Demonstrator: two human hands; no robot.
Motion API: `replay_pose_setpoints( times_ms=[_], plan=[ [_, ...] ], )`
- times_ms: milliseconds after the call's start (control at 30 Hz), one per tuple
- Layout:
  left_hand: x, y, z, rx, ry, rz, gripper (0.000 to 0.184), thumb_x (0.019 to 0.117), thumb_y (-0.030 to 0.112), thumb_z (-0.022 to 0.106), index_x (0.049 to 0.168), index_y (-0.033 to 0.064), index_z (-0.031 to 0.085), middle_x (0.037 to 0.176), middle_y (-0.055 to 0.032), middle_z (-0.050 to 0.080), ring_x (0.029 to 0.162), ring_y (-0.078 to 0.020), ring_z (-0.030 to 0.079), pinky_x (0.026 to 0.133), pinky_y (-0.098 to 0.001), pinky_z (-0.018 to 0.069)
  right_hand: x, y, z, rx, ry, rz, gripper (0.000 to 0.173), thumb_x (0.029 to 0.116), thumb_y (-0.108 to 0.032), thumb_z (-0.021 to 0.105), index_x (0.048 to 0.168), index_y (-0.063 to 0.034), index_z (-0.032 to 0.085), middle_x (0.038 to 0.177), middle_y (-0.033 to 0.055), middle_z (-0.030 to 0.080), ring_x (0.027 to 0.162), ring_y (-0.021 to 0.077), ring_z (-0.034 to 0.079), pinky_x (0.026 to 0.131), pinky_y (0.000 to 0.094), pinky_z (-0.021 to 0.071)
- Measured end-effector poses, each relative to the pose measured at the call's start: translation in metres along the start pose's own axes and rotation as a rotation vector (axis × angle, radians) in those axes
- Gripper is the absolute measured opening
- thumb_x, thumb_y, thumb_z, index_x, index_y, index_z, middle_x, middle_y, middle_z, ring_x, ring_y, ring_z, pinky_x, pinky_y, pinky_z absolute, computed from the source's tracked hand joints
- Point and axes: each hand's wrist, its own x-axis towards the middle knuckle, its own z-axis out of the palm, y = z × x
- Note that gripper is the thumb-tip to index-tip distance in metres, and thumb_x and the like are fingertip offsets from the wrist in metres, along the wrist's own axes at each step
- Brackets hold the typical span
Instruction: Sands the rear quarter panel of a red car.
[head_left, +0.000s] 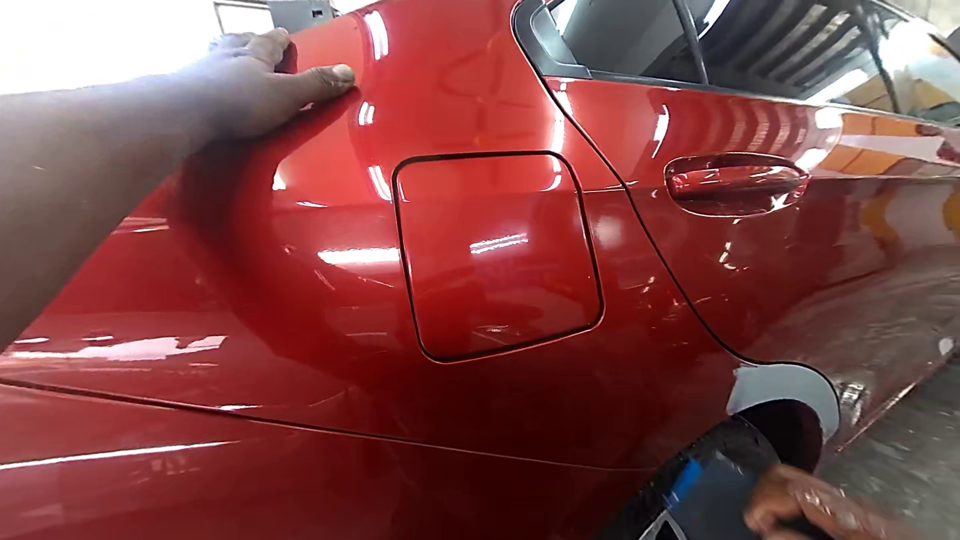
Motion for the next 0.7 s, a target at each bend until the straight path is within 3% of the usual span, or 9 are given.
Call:
replay_pose_setpoints(
  times_ms=[133, 233, 300, 367, 433, 533, 600, 667, 700],
  plan=[
    [0.001, 0.0, 0.001, 0.0, 0.012, 0.034, 0.099, 0.0904, 0.085, 0.038, 0.151, 0.0068, 0.042, 0.149, -0.0294, 0.046, 0.14, -0.0493, 0.042, 0.106, -0.0759, 0.0327, 0.079, -0.006, 0.005, -0.088, 0.285, -0.356, 0.02, 0.1043, -0.027, 0.06, 0.108, -0.012, 0.073, 0.1, 0.0039, 0.07, 0.1, 0.011, 0.064, 0.091, 0.0255, 0.0527],
    [0.005, -0.002, 0.0, 0.023, 0.008, 0.054, 0.099, 0.0901, 0.085, 0.036, 0.152, 0.0082, 0.041, 0.149, -0.0292, 0.046, 0.141, -0.0479, 0.042, 0.108, -0.0749, 0.0326, 0.113, 0.003, 0.02, -0.316, 0.473, -0.465, 0.021, 0.1055, -0.036, 0.055, 0.11, -0.0252, 0.072, 0.099, -0.0042, 0.069, 0.096, 0.0091, 0.063, 0.084, 0.0278, 0.0515],
    [0.007, -0.005, -0.001, 0.039, 0.013, 0.065, 0.1, 0.0895, 0.086, 0.034, 0.15, 0.0079, 0.043, 0.148, -0.029, 0.047, 0.142, -0.0477, 0.041, 0.107, -0.075, 0.0327, 0.122, 0.007, 0.027, -0.526, 0.608, -0.502, 0.018, 0.1046, -0.036, 0.056, 0.11, -0.0295, 0.071, 0.108, -0.0005, 0.067, 0.105, 0.0147, 0.064, 0.088, 0.0343, 0.0534],
    [0.007, -0.004, 0.0, 0.029, -0.003, 0.022, 0.106, 0.0873, 0.089, 0.034, 0.158, 0.0108, 0.035, 0.157, -0.0265, 0.039, 0.146, -0.0466, 0.036, 0.11, -0.0741, 0.0304, 0.119, 0.009, 0.034, -0.649, 0.649, -0.558, 0.017, 0.1043, -0.027, 0.056, 0.117, -0.0277, 0.067, 0.129, 0.0047, 0.063, 0.125, 0.0224, 0.058, 0.103, 0.0407, 0.0499],
    [0.007, -0.005, 0.002, -0.001, -0.002, -0.024, 0.109, 0.0839, 0.092, 0.037, 0.161, 0.0147, 0.031, 0.16, -0.0227, 0.037, 0.147, -0.0439, 0.036, 0.111, -0.0729, 0.0307, 0.113, 0.011, 0.039, -0.707, 0.568, -0.674, 0.026, 0.1048, -0.015, 0.055, 0.128, -0.0218, 0.063, 0.141, 0.0058, 0.06, 0.135, 0.0236, 0.054, 0.111, 0.0408, 0.0459],
    [0.003, -0.002, 0.001, -0.022, 0.016, -0.041, 0.104, 0.0843, 0.09, 0.041, 0.156, 0.015, 0.039, 0.158, -0.0225, 0.04, 0.145, -0.0442, 0.038, 0.109, -0.0734, 0.0321, 0.113, 0.02, 0.048, -0.748, 0.426, -0.782, 0.037, 0.1059, -0.009, 0.049, 0.142, -0.0131, 0.058, 0.155, 0.0059, 0.052, 0.148, 0.0246, 0.042, 0.124, 0.042, 0.0316],
    [0.0, 0.001, 0.001, -0.021, 0.023, -0.041, 0.099, 0.0858, 0.088, 0.042, 0.152, 0.014, 0.044, 0.155, -0.023, 0.043, 0.144, -0.0454, 0.038, 0.108, -0.0742, 0.032, 0.109, 0.019, 0.049, -0.825, 0.321, -0.757, 0.047, 0.1085, -0.023, 0.039, 0.155, -0.0137, 0.044, 0.167, 0.0033, 0.034, 0.158, 0.0235, 0.021, 0.13, 0.0438, 0.0141],
    [0.003, -0.003, 0.0, 0.009, 0.031, -0.044, 0.102, 0.0827, 0.092, 0.04, 0.152, 0.0168, 0.046, 0.156, -0.0209, 0.043, 0.146, -0.0445, 0.036, 0.109, -0.0742, 0.0306, 0.109, 0.016, 0.051, -0.933, 0.262, -0.721, 0.068, 0.1064, -0.057, 0.028, 0.163, -0.0192, 0.027, 0.174, -0.0028, 0.015, 0.161, 0.021, 0.002, 0.13, 0.0455, 0.0005],
    [0.005, -0.004, 0.0, 0.019, 0.036, -0.036, 0.103, 0.0818, 0.092, 0.04, 0.151, 0.0165, 0.047, 0.155, -0.0203, 0.045, 0.147, -0.0433, 0.036, 0.11, -0.0737, 0.03, 0.111, 0.014, 0.053, -0.973, 0.268, -0.714, 0.079, 0.1023, -0.068, 0.024, 0.165, -0.0206, 0.023, 0.174, -0.0044, 0.011, 0.161, 0.02, -0.001, 0.129, 0.0461, -0.0026]
  ],
)
